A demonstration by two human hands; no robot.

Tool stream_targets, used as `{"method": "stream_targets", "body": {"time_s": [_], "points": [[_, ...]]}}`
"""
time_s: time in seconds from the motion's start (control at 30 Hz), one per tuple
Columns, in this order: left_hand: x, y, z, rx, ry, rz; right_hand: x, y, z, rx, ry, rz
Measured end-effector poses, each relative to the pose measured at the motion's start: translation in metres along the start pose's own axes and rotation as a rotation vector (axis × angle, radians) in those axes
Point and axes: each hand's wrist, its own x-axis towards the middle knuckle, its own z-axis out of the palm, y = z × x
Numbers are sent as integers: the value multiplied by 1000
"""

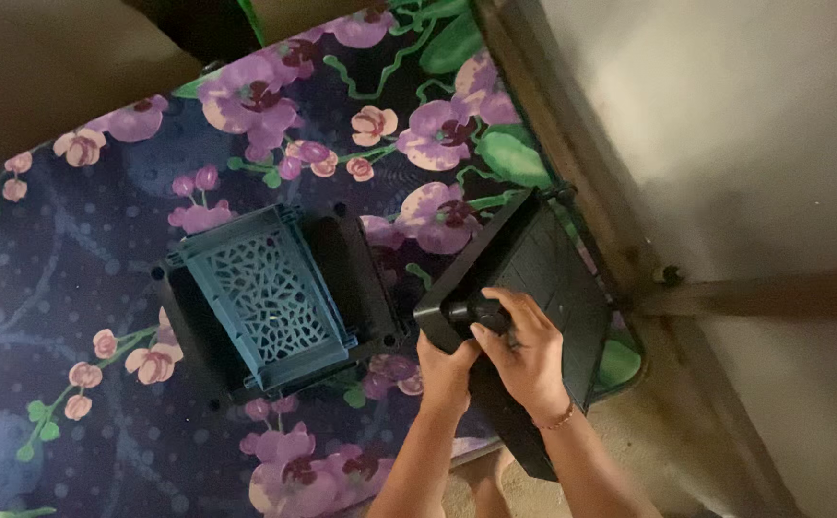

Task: The person assembles a small plastic stool by inserting side panels into a base tray and then placing a top panel on the assembled frame. The person handles the parts one at a time and secures them by hand.

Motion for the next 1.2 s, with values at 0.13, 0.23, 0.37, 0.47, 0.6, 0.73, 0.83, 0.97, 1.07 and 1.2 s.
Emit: {"method": "stream_targets", "body": {"time_s": [0.13,0.23,0.37,0.47,0.6,0.73,0.83,0.97,1.07,1.2], "points": [[8,-20,-15,-192,-36,108,0,7,13,267,25,-79],[12,-34,-25,-252,-33,46,-1,10,16,241,-4,-45],[15,-54,-37,-290,24,-54,-3,9,16,120,-30,-217],[19,-63,-43,-275,64,-12,-3,8,12,25,-113,-173],[23,-68,-49,-237,128,-8,2,10,10,56,-129,-345],[26,-64,-49,-147,124,36,9,14,6,174,-240,-274],[26,-58,-50,-75,165,-2,13,15,6,143,-287,-210],[23,-48,-55,-27,147,-57,13,15,3,78,-308,-200],[28,-42,-54,-11,83,-23,18,16,5,78,-295,-253],[27,-51,-59,-1,92,24,12,20,8,60,-247,-304]]}}
